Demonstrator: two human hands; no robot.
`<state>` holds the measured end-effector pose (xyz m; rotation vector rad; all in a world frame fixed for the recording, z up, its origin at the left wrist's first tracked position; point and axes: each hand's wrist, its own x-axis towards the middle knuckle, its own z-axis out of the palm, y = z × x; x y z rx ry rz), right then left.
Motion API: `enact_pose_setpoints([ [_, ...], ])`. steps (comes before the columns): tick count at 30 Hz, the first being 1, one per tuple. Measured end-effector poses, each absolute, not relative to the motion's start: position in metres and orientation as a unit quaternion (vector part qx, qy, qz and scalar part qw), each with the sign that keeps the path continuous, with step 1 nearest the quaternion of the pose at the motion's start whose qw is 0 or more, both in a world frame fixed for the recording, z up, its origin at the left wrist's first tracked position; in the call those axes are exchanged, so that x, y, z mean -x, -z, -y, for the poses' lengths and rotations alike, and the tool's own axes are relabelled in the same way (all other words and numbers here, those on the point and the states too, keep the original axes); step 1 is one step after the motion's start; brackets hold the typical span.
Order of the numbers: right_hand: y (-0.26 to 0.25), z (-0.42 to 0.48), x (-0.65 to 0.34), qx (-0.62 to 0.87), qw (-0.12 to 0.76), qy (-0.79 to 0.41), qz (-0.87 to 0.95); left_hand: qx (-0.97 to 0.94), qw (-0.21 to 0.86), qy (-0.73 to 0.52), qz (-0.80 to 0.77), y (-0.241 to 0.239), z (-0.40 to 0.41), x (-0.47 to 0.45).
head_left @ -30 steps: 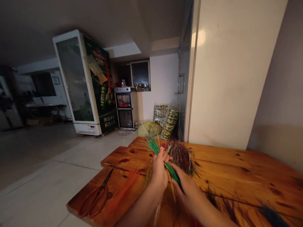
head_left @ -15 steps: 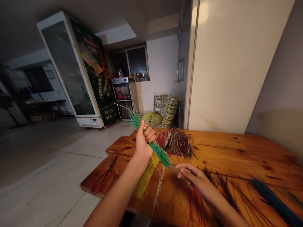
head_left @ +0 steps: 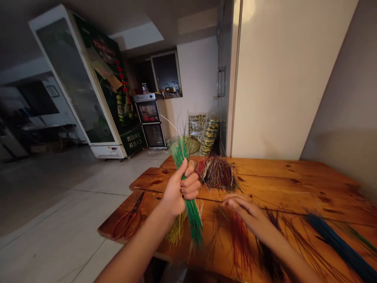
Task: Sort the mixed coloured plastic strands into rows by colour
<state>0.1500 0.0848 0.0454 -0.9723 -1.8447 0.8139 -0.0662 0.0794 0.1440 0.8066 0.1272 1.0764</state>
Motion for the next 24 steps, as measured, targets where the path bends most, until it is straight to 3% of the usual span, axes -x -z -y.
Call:
enact_pose_setpoints([
  [5, -0.095, -0.063, -0.150, 0.393, 0.610, -0.130, 0.676, -0.384, 0.821, -0.415, -0.081, -0.124, -0.066, 0.059],
  [10, -0.137, -0.056, -0.127, 0.354, 0.437, 0.100, 0.821, -0.413, 0.831, -0.358, -0.103, -0.114, -0.065, 0.055],
  [13, -0.139, -0.066, -0.123, 0.341, 0.396, 0.121, 0.844, -0.415, 0.834, -0.343, -0.120, -0.111, -0.063, 0.059],
  [18, -0.124, -0.066, -0.127, 0.292, 0.431, 0.143, 0.842, -0.387, 0.852, -0.325, -0.138, -0.109, -0.059, 0.067],
  [24, -0.103, -0.050, -0.122, 0.331, 0.378, -0.011, 0.865, -0.379, 0.855, -0.315, -0.161, -0.107, -0.056, 0.062],
])
